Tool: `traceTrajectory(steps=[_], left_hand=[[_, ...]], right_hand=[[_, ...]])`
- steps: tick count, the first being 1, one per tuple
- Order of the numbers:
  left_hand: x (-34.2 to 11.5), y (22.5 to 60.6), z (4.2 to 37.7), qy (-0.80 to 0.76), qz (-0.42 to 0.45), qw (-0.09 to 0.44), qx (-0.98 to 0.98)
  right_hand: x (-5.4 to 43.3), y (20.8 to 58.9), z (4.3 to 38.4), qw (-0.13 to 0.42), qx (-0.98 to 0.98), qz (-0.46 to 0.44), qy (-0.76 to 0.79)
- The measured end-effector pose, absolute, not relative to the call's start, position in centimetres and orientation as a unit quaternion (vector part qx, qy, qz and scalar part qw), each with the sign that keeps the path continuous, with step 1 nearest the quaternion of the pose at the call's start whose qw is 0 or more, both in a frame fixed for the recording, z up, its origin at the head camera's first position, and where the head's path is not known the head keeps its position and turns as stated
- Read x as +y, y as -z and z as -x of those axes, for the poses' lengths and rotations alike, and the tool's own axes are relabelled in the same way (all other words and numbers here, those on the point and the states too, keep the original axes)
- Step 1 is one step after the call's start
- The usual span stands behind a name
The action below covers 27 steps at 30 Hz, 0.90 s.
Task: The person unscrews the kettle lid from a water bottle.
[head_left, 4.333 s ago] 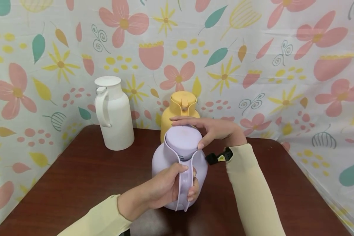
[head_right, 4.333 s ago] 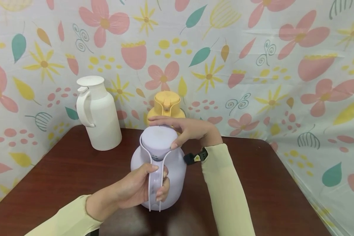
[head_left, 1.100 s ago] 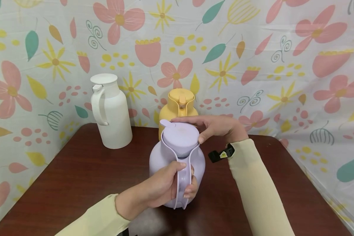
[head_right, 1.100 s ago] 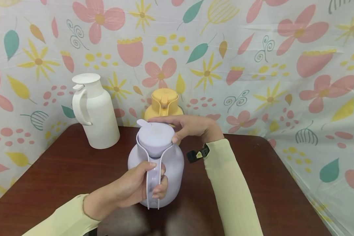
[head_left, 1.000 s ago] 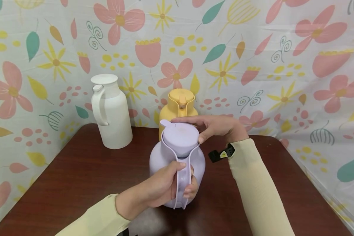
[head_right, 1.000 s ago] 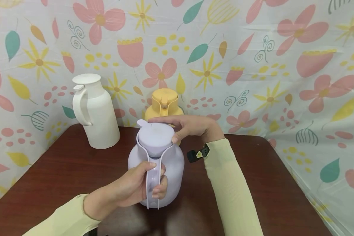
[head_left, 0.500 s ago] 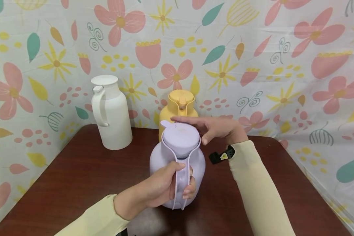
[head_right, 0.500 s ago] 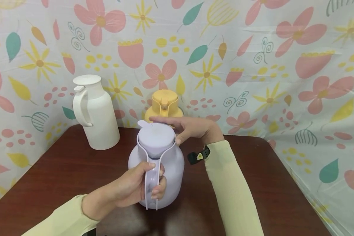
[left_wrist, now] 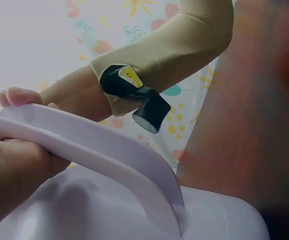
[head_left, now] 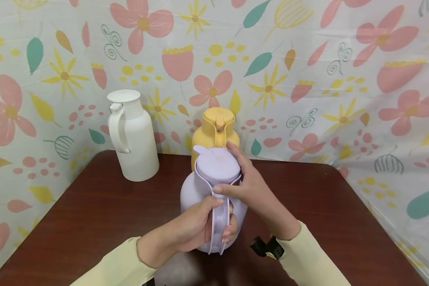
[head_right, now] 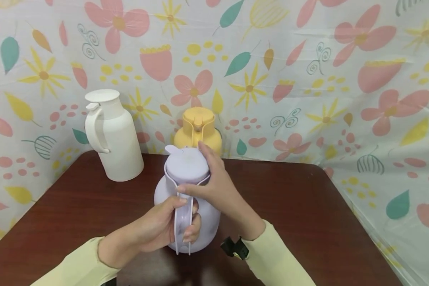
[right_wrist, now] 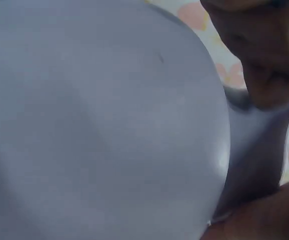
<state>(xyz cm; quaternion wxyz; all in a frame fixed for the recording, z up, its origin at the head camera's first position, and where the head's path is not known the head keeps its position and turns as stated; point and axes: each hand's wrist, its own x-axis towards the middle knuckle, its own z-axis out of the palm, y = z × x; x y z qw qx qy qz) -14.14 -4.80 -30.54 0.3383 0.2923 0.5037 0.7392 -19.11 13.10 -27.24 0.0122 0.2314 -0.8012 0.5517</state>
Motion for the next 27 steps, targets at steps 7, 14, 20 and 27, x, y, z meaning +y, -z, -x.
traceTrajectory(steps=[7,14,20,27], left_hand=[[-4.7,30.4,14.1,-0.731,-0.297,0.338,0.512],[-4.7,30.5,14.1,-0.728,-0.297,0.340,0.517],[-4.7,30.4,14.2,-0.727,-0.294,0.347,0.514],[-4.8,30.5,14.3,-0.728,-0.293,0.348,0.512]], right_hand=[[12.7,26.6,19.9,0.014,-0.836,-0.219,-0.503],[14.3,26.2,21.6,-0.050,-0.814,-0.308,-0.491],[15.5,25.7,23.9,-0.116,-0.776,-0.401,-0.472],[15.7,23.9,26.3,-0.201,-0.760,-0.459,-0.414]])
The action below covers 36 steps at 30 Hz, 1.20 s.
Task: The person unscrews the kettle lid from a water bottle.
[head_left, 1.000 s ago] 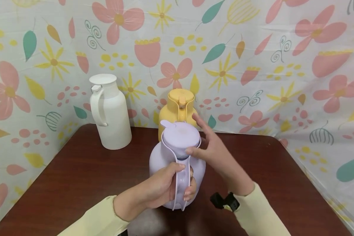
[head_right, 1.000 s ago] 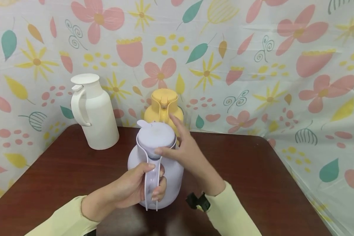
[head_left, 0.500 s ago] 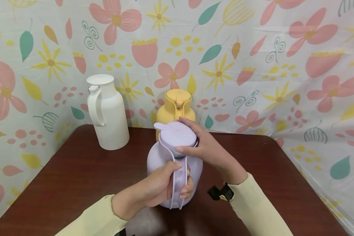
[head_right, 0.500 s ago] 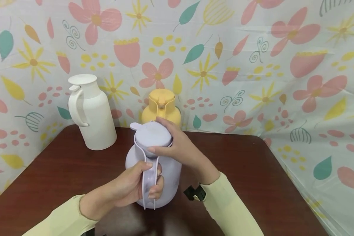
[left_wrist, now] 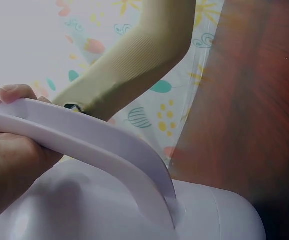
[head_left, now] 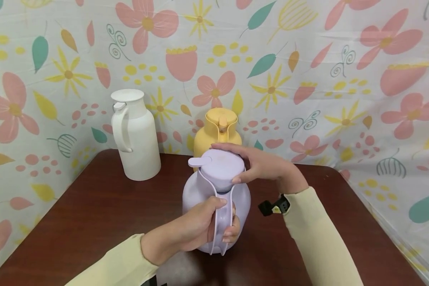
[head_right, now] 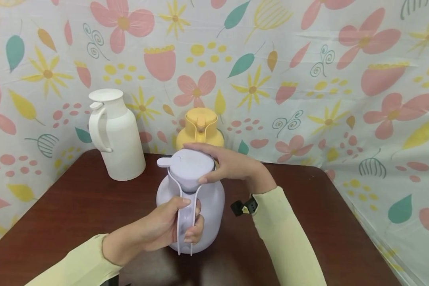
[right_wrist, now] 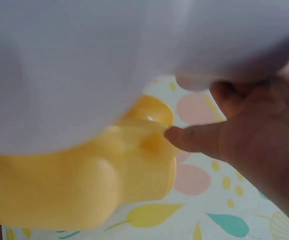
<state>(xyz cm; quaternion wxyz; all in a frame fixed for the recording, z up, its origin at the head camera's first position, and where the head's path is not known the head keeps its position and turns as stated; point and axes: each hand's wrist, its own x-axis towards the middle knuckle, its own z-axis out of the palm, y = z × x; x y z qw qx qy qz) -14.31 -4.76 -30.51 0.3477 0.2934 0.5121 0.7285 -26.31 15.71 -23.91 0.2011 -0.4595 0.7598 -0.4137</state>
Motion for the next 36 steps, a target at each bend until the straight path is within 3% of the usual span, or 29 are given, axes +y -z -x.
traceTrajectory(steps=[11,17,21,30,36], left_hand=[[-4.5,30.2,13.9,-0.733,-0.272,0.336,0.525],[-4.4,29.9,13.8,-0.734,-0.263,0.331,0.531],[-4.3,29.8,13.7,-0.733,-0.259,0.322,0.540],[-4.3,29.7,13.7,-0.731,-0.241,0.318,0.553],[-4.4,29.9,13.7,-0.729,-0.250,0.317,0.553]], right_hand=[[15.5,22.0,28.7,0.341,0.685,0.502,0.403],[15.7,22.5,28.7,0.338,0.673,0.514,0.412],[16.2,23.3,28.4,0.284,0.686,0.507,0.438],[15.4,26.4,22.2,0.047,0.796,0.321,0.511],[14.2,28.4,20.5,-0.032,0.815,0.253,0.520]])
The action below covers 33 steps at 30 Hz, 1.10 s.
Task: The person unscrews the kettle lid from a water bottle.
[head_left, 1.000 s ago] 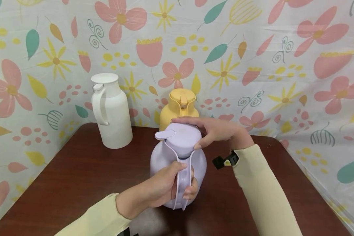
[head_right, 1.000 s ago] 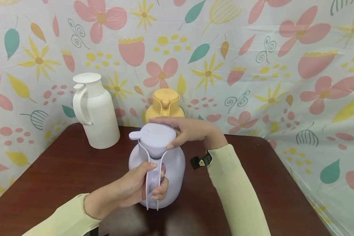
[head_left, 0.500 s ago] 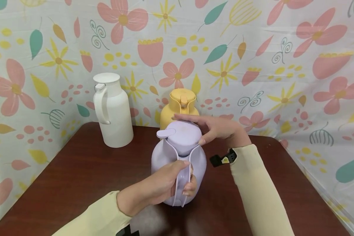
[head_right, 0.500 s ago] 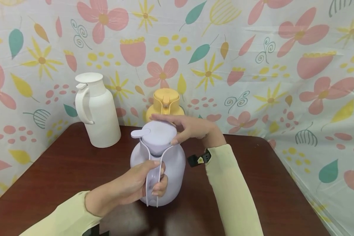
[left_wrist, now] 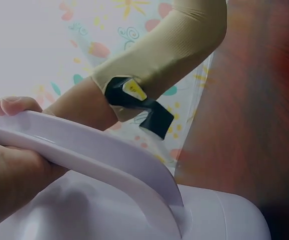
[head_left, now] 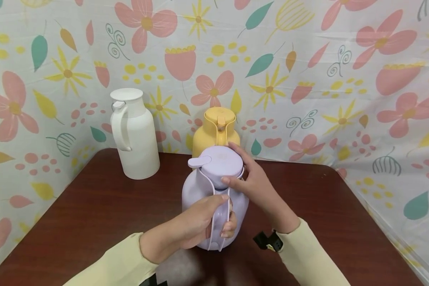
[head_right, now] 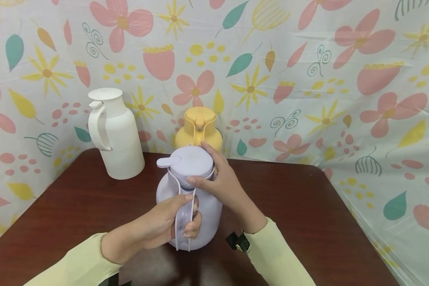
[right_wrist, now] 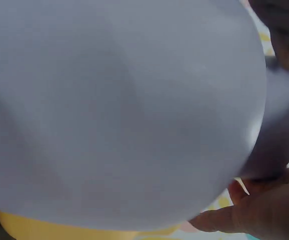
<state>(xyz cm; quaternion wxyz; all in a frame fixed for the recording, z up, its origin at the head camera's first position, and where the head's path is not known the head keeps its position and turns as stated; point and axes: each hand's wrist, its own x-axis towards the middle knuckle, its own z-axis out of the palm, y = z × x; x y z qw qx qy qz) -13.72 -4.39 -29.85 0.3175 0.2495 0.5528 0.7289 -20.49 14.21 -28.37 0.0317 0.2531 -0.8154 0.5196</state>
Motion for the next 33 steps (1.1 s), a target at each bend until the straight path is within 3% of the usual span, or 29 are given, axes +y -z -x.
traceTrajectory(steps=[5,12,21,33], left_hand=[[-4.6,30.1,13.9,-0.729,-0.271,0.327,0.537],[-4.8,30.1,14.1,-0.723,-0.289,0.338,0.528],[-4.7,30.5,14.3,-0.726,-0.284,0.342,0.524],[-4.7,30.4,14.3,-0.722,-0.302,0.337,0.523]], right_hand=[[14.3,27.8,21.2,0.035,-0.819,-0.291,-0.492],[14.8,25.5,22.5,-0.022,-0.841,-0.347,-0.414],[15.9,24.3,25.3,-0.160,-0.795,-0.418,-0.410],[16.0,23.9,28.7,-0.275,-0.699,-0.503,-0.426]])
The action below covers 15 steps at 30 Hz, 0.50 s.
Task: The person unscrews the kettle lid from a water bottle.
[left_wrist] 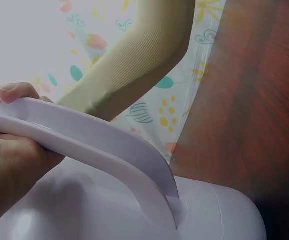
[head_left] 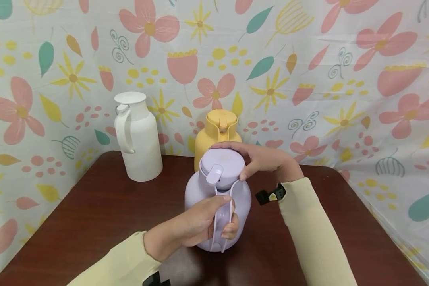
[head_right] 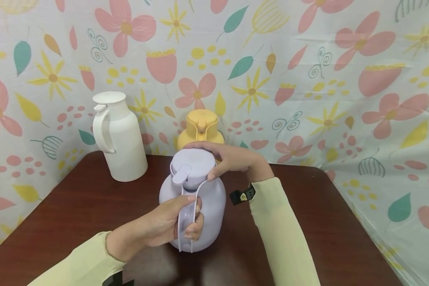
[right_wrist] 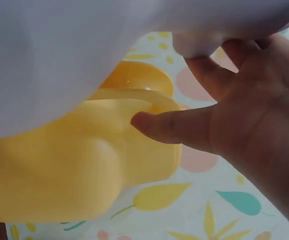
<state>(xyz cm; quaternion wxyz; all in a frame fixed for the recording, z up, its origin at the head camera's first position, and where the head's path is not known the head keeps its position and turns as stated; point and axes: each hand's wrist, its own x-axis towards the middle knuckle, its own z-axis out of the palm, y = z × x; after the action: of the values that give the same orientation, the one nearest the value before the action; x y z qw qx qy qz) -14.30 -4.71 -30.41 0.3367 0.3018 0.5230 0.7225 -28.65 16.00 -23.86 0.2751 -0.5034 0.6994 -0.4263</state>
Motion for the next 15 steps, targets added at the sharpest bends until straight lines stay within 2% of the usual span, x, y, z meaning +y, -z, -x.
traceTrajectory(steps=[6,15], left_hand=[[-4.72,30.53,14.40,-0.725,-0.311,0.333,0.516],[-4.64,30.47,14.40,-0.720,-0.293,0.342,0.527]], right_hand=[[15.74,23.78,29.78,0.323,0.653,0.539,0.422],[16.08,24.41,29.61,0.311,0.657,0.537,0.428]])
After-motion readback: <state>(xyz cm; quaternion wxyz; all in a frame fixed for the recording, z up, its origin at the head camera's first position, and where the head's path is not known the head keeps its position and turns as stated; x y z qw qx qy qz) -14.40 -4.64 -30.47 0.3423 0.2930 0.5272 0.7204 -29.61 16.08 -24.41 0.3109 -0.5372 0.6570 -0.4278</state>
